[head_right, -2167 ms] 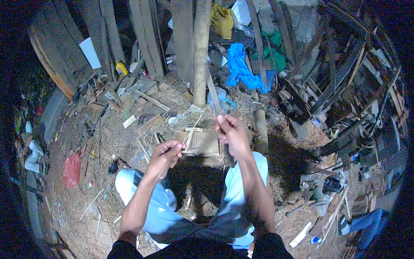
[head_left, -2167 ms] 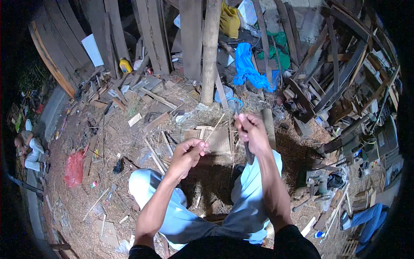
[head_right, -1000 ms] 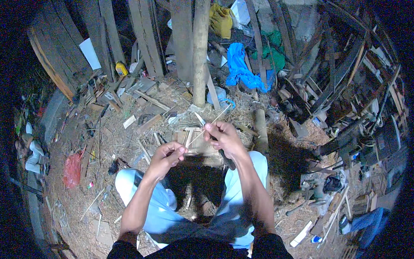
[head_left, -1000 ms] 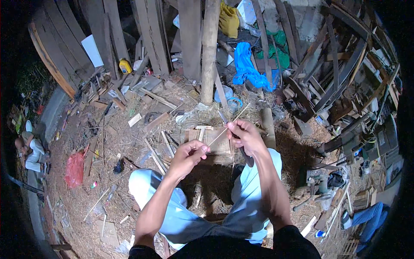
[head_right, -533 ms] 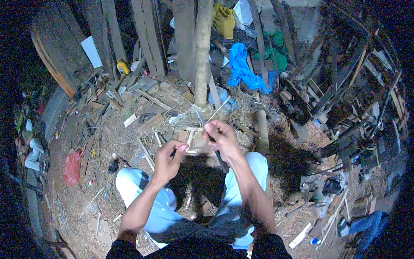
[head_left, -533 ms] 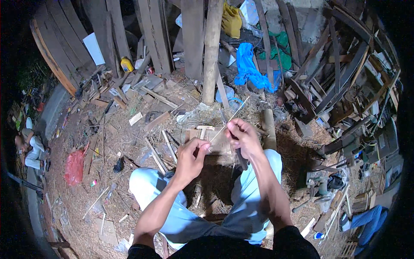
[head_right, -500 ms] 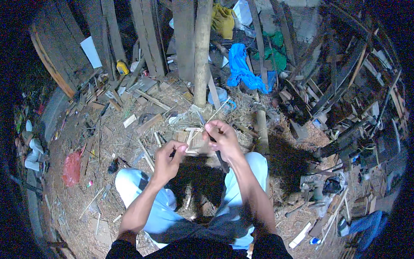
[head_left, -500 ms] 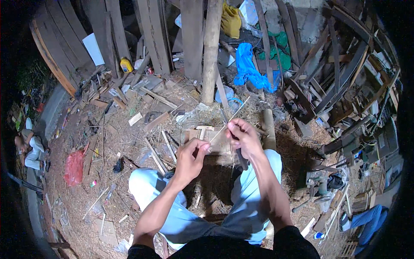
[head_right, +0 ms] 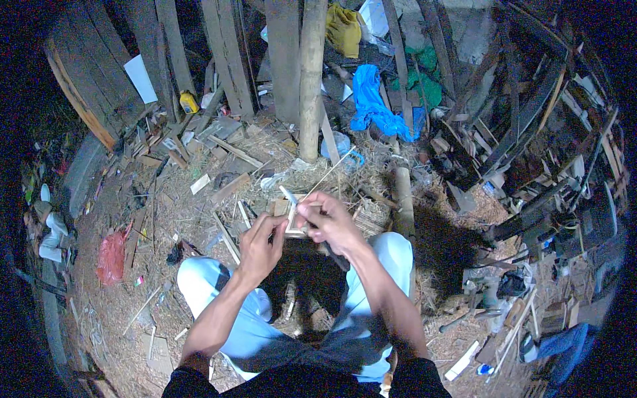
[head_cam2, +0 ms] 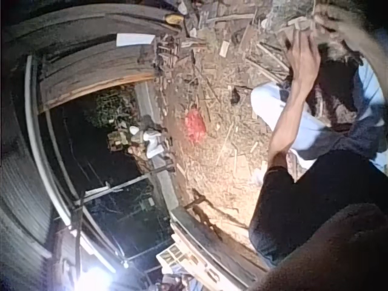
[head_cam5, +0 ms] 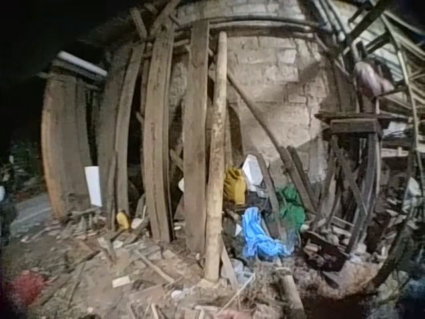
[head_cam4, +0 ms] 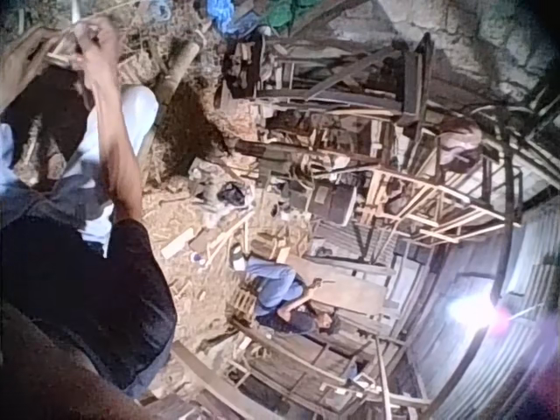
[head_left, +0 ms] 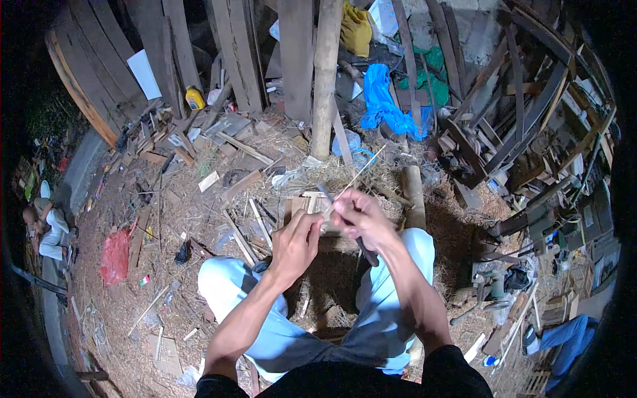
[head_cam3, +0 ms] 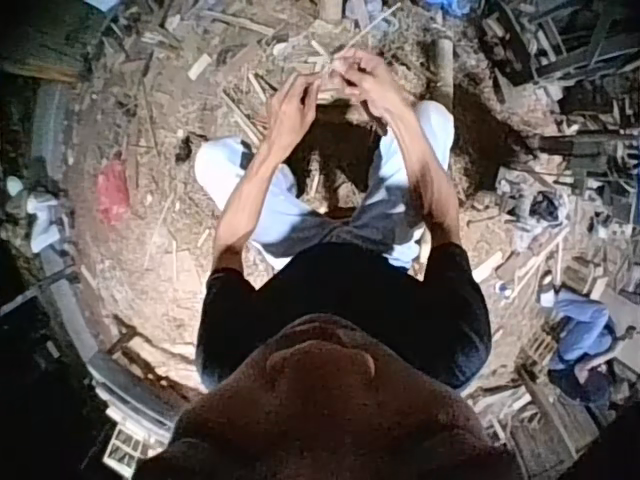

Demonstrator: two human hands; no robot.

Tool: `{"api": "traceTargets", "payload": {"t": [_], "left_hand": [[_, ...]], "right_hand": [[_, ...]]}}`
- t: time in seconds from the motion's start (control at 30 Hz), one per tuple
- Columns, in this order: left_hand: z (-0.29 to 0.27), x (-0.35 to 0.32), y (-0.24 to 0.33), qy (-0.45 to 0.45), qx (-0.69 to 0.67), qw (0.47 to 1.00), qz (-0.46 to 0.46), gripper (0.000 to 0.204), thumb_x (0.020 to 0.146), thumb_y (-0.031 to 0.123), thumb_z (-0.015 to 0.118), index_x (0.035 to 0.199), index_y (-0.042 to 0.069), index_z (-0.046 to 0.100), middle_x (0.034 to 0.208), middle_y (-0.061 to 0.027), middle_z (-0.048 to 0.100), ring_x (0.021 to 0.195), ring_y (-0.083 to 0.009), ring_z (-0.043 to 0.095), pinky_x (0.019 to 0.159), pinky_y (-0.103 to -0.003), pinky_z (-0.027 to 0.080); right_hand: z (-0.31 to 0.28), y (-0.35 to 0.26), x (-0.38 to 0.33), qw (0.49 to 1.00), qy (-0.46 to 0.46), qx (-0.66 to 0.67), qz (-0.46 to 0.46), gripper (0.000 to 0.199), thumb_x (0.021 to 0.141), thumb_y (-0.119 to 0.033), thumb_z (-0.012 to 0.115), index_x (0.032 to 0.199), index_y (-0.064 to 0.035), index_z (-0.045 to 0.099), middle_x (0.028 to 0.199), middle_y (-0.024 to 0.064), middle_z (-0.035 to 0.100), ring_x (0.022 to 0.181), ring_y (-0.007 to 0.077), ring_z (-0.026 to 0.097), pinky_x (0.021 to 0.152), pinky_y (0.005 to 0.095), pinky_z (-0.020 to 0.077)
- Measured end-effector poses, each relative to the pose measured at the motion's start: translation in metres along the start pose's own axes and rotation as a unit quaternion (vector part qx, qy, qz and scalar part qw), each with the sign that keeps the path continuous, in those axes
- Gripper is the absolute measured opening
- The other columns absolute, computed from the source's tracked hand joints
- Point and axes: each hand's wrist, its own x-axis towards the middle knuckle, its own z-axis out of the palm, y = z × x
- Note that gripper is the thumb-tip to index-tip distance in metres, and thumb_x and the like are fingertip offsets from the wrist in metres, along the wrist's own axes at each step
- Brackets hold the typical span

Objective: The person uses a blade to whittle a thin stick and then inserts the stick into a small pre-drilled hole in a carved wooden component.

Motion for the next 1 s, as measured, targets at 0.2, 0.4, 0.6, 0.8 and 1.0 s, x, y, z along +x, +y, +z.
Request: {"api": "traceTargets", "payload": {"t": [0.2, 0.4, 0.6, 0.8, 1.0], "left_hand": [[0.002, 0.002, 0.001, -0.005, -0.029, 0.999, -0.015, 0.008, 0.081, 0.001, 0.06, 0.088, 0.003, 0.057, 0.074, -0.0106, 0.056, 0.056, -0.0289, 0.057, 0.047, -0.036, 0.044], [0.001, 0.0, 0.002, -0.022, -0.055, 0.997, -0.047, 0.005, 0.082, 0.002, 0.059, 0.086, 0.002, 0.058, 0.074, -0.0116, 0.057, 0.056, -0.0265, 0.057, 0.049, -0.034, 0.043], [-0.004, -0.001, -0.004, -0.032, -0.109, 0.987, -0.11, 0.005, 0.083, 0.004, 0.059, 0.086, 0.0, 0.061, 0.076, -0.0115, 0.061, 0.061, -0.0208, 0.058, 0.058, -0.031, 0.045], [-0.001, 0.002, 0.0, -0.044, -0.129, 0.971, -0.195, 0.009, 0.085, 0.006, 0.058, 0.087, -0.001, 0.062, 0.074, -0.0104, 0.064, 0.065, -0.0141, 0.059, 0.061, -0.027, 0.046], [0.0, -0.003, -0.003, -0.062, -0.187, 0.955, -0.219, 0.01, 0.087, 0.007, 0.057, 0.089, -0.001, 0.062, 0.074, -0.0064, 0.063, 0.067, -0.0087, 0.056, 0.062, -0.024, 0.045]], "right_hand": [[-0.005, -0.002, 0.0, 1.0, -0.002, 0.003, 0.0, 0.013, 0.089, -0.016, 0.057, 0.092, -0.0048, 0.05, 0.067, 0.0023, 0.053, 0.046, 0.0038, 0.037, 0.039, 0.0172, 0.0247], [-0.023, -0.011, 0.003, 0.993, 0.104, -0.036, -0.04, 0.017, 0.089, -0.02, 0.058, 0.085, -0.0048, 0.052, 0.066, 0.0005, 0.053, 0.044, 0.0026, 0.038, 0.038, 0.017, 0.0266], [-0.036, -0.02, 0.0, 0.989, 0.125, 0.017, -0.077, 0.014, 0.09, -0.018, 0.055, 0.092, -0.0039, 0.052, 0.066, 0.001, 0.052, 0.044, 0.0034, 0.035, 0.038, 0.0183, 0.0257], [0.002, 0.003, 0.0, 0.999, 0.026, -0.027, -0.022, 0.011, 0.091, -0.016, 0.053, 0.094, -0.0053, 0.051, 0.067, 0.0022, 0.054, 0.046, 0.0038, 0.038, 0.039, 0.018, 0.0266], [-0.01, -0.002, 0.004, 0.998, 0.039, -0.022, -0.049, 0.013, 0.09, -0.016, 0.055, 0.086, -0.005, 0.052, 0.066, 0.0008, 0.053, 0.047, 0.0036, 0.038, 0.039, 0.0185, 0.0265]]}}
